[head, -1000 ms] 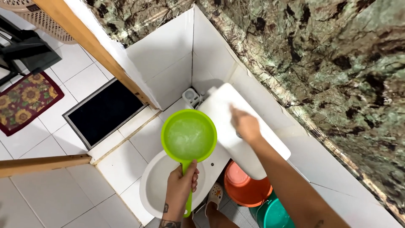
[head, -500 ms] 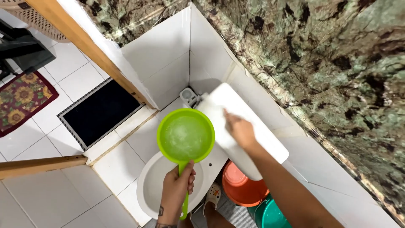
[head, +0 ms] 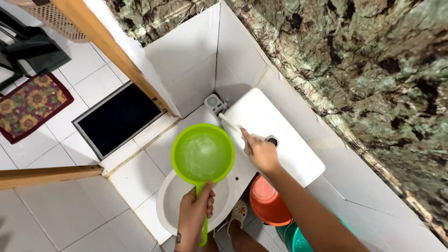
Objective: Scrubbing the toilet tank, exterior, and bathroom walls with soapy water and a brush.
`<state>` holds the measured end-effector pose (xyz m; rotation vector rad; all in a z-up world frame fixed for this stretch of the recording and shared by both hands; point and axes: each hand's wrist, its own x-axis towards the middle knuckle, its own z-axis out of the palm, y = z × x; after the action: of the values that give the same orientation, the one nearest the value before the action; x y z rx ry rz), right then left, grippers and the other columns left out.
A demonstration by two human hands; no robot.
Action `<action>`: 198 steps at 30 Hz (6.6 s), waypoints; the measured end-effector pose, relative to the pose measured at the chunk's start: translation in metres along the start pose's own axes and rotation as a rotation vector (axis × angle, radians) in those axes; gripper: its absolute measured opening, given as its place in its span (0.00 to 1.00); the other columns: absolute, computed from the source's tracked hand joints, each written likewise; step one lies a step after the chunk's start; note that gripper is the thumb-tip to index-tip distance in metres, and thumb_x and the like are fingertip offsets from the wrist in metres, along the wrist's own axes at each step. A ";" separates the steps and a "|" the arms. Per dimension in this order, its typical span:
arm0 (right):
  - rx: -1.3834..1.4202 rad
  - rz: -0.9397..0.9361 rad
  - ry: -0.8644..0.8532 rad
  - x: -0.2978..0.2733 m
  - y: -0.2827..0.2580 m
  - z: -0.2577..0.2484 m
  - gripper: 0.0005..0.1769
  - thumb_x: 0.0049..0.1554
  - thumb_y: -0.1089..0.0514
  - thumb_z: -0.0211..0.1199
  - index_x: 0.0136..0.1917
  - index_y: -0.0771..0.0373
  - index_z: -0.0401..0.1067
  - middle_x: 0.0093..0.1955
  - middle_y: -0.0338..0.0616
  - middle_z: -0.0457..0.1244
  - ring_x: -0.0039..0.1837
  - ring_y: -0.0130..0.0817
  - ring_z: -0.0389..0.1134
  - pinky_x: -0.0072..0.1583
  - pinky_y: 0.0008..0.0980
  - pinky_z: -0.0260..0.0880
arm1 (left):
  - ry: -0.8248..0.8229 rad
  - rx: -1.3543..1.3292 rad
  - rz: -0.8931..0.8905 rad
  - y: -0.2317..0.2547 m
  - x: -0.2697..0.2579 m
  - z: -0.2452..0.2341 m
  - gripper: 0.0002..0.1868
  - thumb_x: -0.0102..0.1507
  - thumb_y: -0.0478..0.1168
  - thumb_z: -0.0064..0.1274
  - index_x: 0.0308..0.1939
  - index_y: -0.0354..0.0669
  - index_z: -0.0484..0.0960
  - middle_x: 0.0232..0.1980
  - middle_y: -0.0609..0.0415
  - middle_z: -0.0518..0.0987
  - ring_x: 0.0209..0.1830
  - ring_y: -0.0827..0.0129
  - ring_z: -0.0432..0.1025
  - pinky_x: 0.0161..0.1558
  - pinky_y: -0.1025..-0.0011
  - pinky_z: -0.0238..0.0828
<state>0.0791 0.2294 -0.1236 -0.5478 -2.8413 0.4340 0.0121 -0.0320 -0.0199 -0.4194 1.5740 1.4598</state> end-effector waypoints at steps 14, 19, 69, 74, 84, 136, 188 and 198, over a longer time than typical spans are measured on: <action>-0.110 0.574 0.072 -0.027 0.052 -0.025 0.32 0.64 0.58 0.52 0.80 0.52 0.55 0.42 0.55 0.68 0.39 0.55 0.70 0.42 0.51 0.68 | -0.051 0.061 -0.066 -0.002 -0.009 0.007 0.19 0.64 0.47 0.56 0.29 0.33 0.76 0.18 0.58 0.66 0.15 0.76 0.57 0.20 0.73 0.53; 0.099 0.848 0.074 -0.066 0.051 -0.016 0.35 0.63 0.61 0.50 0.82 0.59 0.50 0.41 0.63 0.68 0.42 0.60 0.70 0.47 0.53 0.68 | -0.070 0.076 -0.065 0.002 -0.008 0.018 0.19 0.64 0.48 0.56 0.29 0.34 0.77 0.19 0.59 0.66 0.15 0.76 0.57 0.20 0.73 0.53; 0.316 0.738 -0.047 -0.125 -0.024 -0.152 0.24 0.63 0.51 0.58 0.72 0.39 0.70 0.36 0.53 0.69 0.41 0.48 0.74 0.47 0.44 0.74 | -0.194 0.361 -0.012 -0.013 -0.007 0.043 0.19 0.64 0.49 0.55 0.29 0.35 0.77 0.19 0.59 0.68 0.15 0.77 0.60 0.20 0.75 0.56; -0.120 0.246 -0.278 -0.072 -0.057 -0.147 0.25 0.55 0.57 0.60 0.66 0.44 0.73 0.44 0.45 0.70 0.43 0.46 0.73 0.45 0.44 0.73 | -0.197 0.422 0.069 -0.011 -0.007 0.049 0.19 0.63 0.48 0.57 0.27 0.35 0.77 0.18 0.58 0.71 0.14 0.77 0.62 0.18 0.74 0.57; 0.808 0.760 -0.086 -0.098 0.068 -0.093 0.21 0.61 0.58 0.63 0.67 0.52 0.80 0.44 0.58 0.67 0.41 0.63 0.61 0.44 0.39 0.63 | -0.195 0.271 0.061 -0.021 0.020 0.041 0.19 0.63 0.47 0.57 0.27 0.34 0.77 0.18 0.59 0.70 0.14 0.77 0.62 0.18 0.75 0.57; -0.167 0.440 -0.219 -0.064 0.095 -0.106 0.19 0.64 0.47 0.54 0.68 0.36 0.72 0.53 0.41 0.72 0.49 0.49 0.73 0.50 0.47 0.73 | -0.135 0.285 -0.023 0.005 -0.002 0.015 0.20 0.64 0.48 0.55 0.27 0.34 0.77 0.18 0.58 0.68 0.13 0.76 0.58 0.19 0.74 0.54; 0.693 1.162 0.148 -0.115 -0.077 0.060 0.20 0.73 0.47 0.43 0.64 0.62 0.67 0.40 0.50 0.67 0.45 0.47 0.69 0.49 0.43 0.68 | -0.172 0.361 -0.067 0.028 -0.028 -0.021 0.19 0.64 0.47 0.56 0.28 0.34 0.77 0.19 0.58 0.67 0.15 0.76 0.58 0.20 0.74 0.54; 1.897 1.281 0.646 -0.013 -0.057 0.074 0.26 0.71 0.37 0.48 0.41 0.57 0.64 0.28 0.31 0.54 0.27 0.24 0.49 0.30 0.27 0.47 | -0.145 0.364 -0.040 0.052 -0.021 -0.035 0.18 0.63 0.46 0.57 0.28 0.33 0.77 0.19 0.58 0.65 0.15 0.76 0.56 0.19 0.73 0.50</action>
<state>0.0522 0.1554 -0.1761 -1.3212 -0.3377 2.0131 -0.0302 -0.0586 0.0232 -0.1283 1.6589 1.1159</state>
